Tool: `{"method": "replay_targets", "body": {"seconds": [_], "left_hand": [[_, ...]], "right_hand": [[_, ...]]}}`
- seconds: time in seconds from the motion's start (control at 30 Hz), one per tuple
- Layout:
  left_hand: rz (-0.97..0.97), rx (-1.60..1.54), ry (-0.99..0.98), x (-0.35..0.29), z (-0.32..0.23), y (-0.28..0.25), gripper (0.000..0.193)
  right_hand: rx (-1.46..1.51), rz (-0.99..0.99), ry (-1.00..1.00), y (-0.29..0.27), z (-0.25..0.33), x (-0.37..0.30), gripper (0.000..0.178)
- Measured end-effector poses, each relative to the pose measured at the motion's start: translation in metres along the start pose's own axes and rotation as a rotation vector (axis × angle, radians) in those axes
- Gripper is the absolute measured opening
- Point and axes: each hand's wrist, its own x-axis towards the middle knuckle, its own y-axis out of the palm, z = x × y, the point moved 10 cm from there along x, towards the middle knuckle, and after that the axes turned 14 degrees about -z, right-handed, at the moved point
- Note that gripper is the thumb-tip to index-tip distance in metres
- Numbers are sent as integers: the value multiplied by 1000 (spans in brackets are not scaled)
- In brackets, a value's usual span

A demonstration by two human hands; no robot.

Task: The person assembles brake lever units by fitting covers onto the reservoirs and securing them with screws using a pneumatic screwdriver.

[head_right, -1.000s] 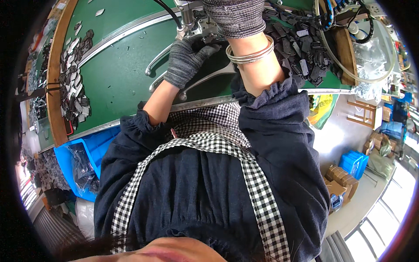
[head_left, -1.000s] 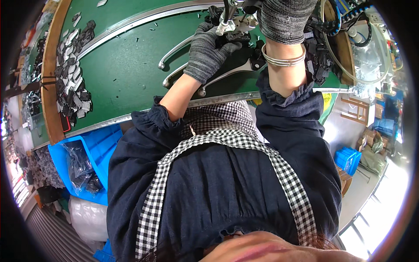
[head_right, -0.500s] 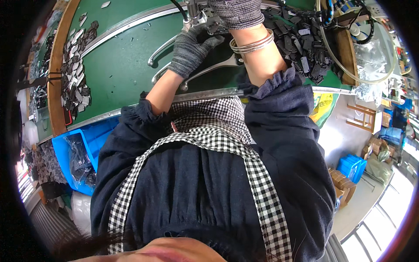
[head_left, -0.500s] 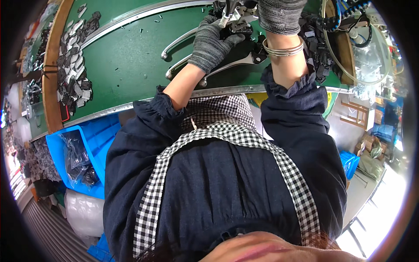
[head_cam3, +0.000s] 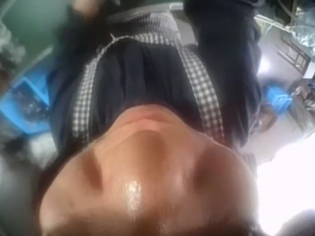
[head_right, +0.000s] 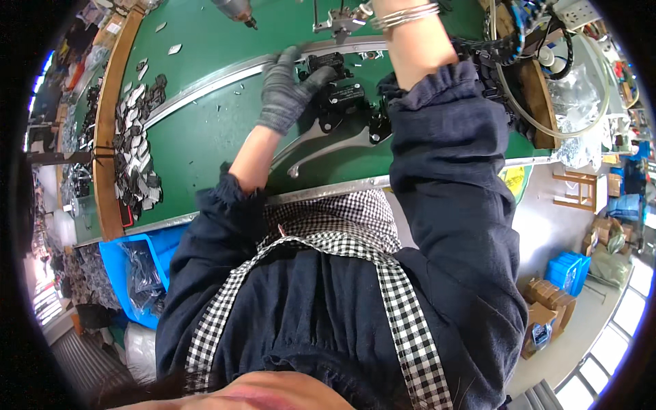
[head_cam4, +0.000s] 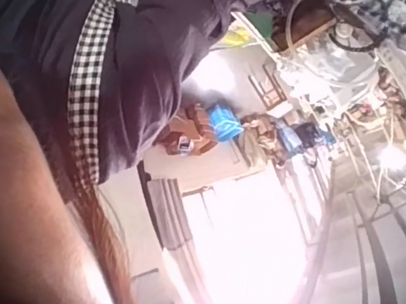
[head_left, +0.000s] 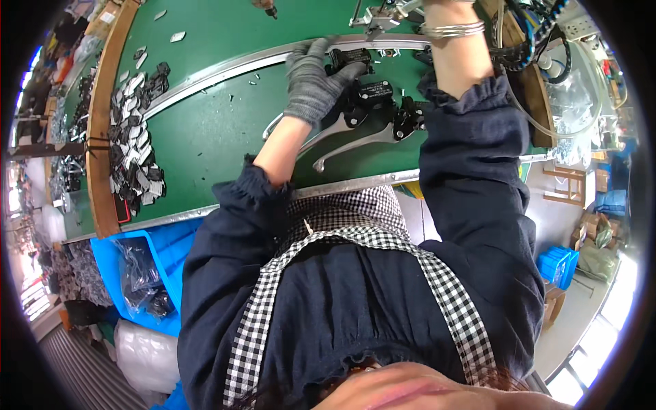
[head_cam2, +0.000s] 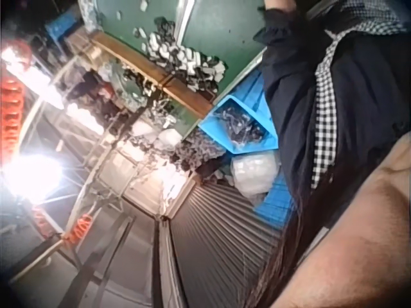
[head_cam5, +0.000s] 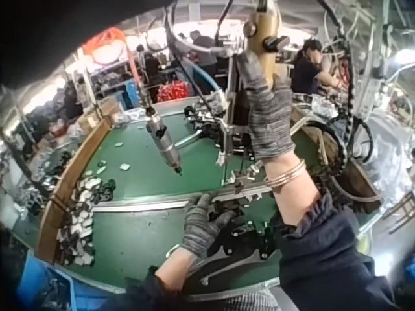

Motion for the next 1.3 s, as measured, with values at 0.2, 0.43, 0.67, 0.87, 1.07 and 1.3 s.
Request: {"method": "replay_targets", "body": {"seconds": [0.2,0.43,0.67,0.87,1.07,1.3], "left_hand": [[272,-282,-153,-8,18,41,36],[272,-291,-93,-9,18,42,38],[218,-260,-32,-8,16,39,40],[221,-280,-44,-10,15,39,39],[201,-258,-45,-9,14,37,39],[284,-362,-181,-10,21,42,43]], "right_hand": [[-13,-10,-9,5,-15,-4,36],[-26,-22,35,5,-20,-15,37],[-30,-47,77,3,-23,-19,37],[15,-63,79,-3,-31,-25,39],[22,-66,71,-9,-29,-24,38],[32,-48,59,-12,-12,-16,38]]}}
